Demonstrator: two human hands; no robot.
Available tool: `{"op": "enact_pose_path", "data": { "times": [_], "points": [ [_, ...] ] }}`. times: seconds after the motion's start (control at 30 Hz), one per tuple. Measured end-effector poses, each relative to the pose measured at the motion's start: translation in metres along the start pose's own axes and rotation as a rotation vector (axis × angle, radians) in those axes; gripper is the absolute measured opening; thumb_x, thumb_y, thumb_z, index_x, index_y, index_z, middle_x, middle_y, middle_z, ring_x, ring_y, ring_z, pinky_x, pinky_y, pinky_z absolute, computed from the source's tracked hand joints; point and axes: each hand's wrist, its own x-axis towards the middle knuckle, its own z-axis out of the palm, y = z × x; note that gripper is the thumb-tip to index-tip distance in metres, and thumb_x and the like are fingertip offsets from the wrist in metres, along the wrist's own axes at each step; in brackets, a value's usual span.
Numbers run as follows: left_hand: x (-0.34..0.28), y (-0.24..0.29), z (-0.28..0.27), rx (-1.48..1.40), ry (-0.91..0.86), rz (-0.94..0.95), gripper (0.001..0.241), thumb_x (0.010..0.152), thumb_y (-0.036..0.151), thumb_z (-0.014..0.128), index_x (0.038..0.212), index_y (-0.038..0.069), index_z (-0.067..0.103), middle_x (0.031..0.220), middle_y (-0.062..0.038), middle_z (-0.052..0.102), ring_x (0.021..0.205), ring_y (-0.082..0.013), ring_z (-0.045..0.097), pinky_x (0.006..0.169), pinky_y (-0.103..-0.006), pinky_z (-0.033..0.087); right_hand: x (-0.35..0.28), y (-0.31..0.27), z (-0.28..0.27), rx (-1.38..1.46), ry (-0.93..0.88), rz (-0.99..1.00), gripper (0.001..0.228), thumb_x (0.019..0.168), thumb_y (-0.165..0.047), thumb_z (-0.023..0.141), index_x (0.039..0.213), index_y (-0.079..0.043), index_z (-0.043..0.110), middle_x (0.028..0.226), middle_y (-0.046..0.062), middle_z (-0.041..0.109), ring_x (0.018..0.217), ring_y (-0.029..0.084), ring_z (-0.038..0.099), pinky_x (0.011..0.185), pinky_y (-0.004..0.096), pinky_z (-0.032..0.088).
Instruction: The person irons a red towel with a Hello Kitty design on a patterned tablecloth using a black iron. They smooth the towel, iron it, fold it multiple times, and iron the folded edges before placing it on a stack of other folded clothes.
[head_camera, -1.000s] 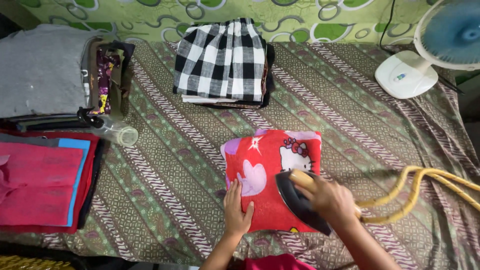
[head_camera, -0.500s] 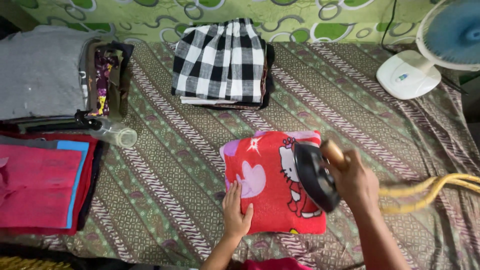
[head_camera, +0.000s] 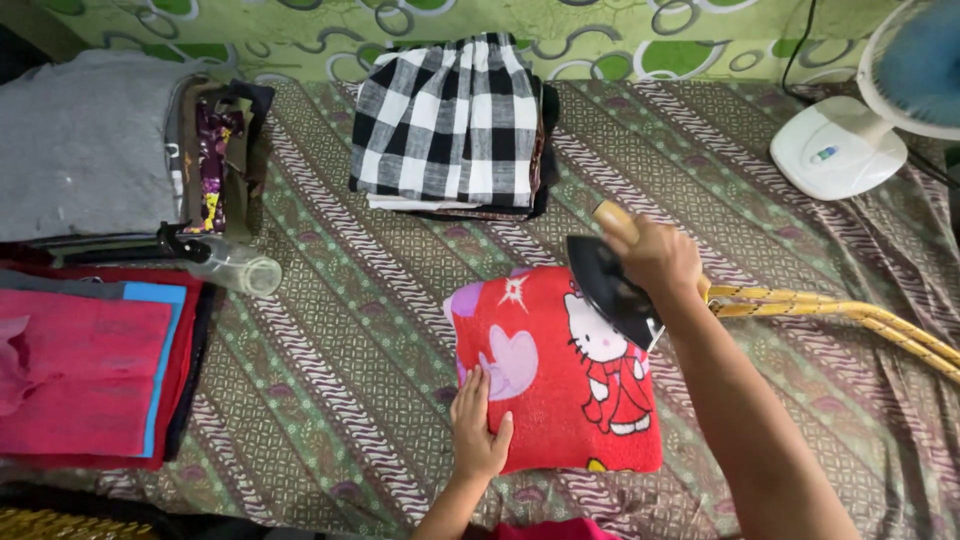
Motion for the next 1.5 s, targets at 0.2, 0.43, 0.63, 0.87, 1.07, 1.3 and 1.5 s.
{"op": "enact_pose_path", "data": {
  "times": [0.2, 0.43, 0.63, 0.87, 1.07, 1.3, 1.5],
  "points": [
    [0.001, 0.000, 0.001, -0.008, -0.001, -0.015, 0.074, 0.089, 0.027, 0.058, 0.155, 0.002, 0.037, 0.160, -0.023, 0.041, 0.149, -0.0400, 0.038, 0.120, -0.0551, 0.026, -0.056, 0.014, -0.014, -0.002, -0.090, -0.219, 0.064, 0.081, -0.079, 0.065, 0.096, -0.017, 0.074, 0.073, 0.009, 0.074, 0.062, 0.029, 0.071, 0.064, 0.044, 0.058],
    [0.001, -0.003, -0.002, -0.048, -0.005, 0.018, 0.068, 0.094, 0.033, 0.053, 0.152, -0.002, 0.041, 0.157, -0.026, 0.044, 0.145, -0.0423, 0.042, 0.117, -0.0531, 0.028, -0.156, 0.016, 0.003, -0.113, -0.117, -0.439, 0.067, 0.082, -0.084, 0.052, 0.087, -0.019, 0.067, 0.075, 0.008, 0.075, 0.061, 0.033, 0.070, 0.066, 0.048, 0.057],
    [-0.002, 0.004, -0.014, -0.199, 0.022, -0.043, 0.059, 0.106, 0.032, 0.040, 0.151, -0.005, 0.039, 0.158, -0.027, 0.041, 0.146, -0.0425, 0.040, 0.120, -0.0503, 0.029, -0.232, 0.042, 0.044, -0.136, -0.021, -0.505, 0.049, 0.079, -0.067, 0.070, 0.091, -0.020, 0.062, 0.068, 0.003, 0.071, 0.050, 0.027, 0.067, 0.050, 0.045, 0.056],
    [-0.051, -0.039, -0.009, 0.077, -0.025, -0.040, 0.094, 0.091, 0.036, 0.068, 0.153, -0.015, 0.020, 0.155, -0.038, 0.034, 0.141, -0.0521, 0.036, 0.119, -0.0570, 0.024, -0.251, -0.025, 0.016, -0.024, -0.244, -0.074, 0.068, 0.082, -0.083, 0.051, 0.102, -0.019, 0.063, 0.091, 0.011, 0.077, 0.081, 0.039, 0.074, 0.074, 0.051, 0.057],
    [-0.060, -0.041, -0.002, 0.071, 0.081, 0.016, 0.100, 0.092, 0.036, 0.070, 0.156, -0.013, 0.010, 0.159, -0.044, 0.017, 0.144, -0.0588, 0.030, 0.120, -0.0600, 0.027, -0.196, -0.101, 0.049, -0.008, 0.324, -0.323, 0.056, 0.088, -0.068, 0.065, 0.094, -0.012, 0.065, 0.066, 0.008, 0.071, 0.053, 0.030, 0.070, 0.047, 0.039, 0.055],
    [-0.056, -0.047, 0.002, 0.085, 0.047, 0.013, 0.096, 0.093, 0.037, 0.069, 0.157, -0.010, 0.014, 0.159, -0.040, 0.021, 0.140, -0.0552, 0.035, 0.115, -0.0627, 0.030, -0.107, -0.192, 0.088, -0.096, 0.288, -0.346, 0.058, 0.093, -0.066, 0.061, 0.093, -0.008, 0.060, 0.067, 0.010, 0.071, 0.054, 0.030, 0.071, 0.048, 0.041, 0.056],
    [-0.048, -0.034, -0.012, -0.209, 0.117, -0.200, 0.083, 0.100, 0.050, 0.028, 0.159, -0.001, 0.000, 0.168, -0.028, 0.001, 0.152, -0.0449, 0.021, 0.122, -0.0604, 0.024, -0.089, -0.205, 0.097, -0.085, 0.235, -0.448, 0.054, 0.090, -0.061, 0.070, 0.087, -0.007, 0.066, 0.067, 0.010, 0.071, 0.055, 0.030, 0.070, 0.052, 0.041, 0.056]
  ]
}}
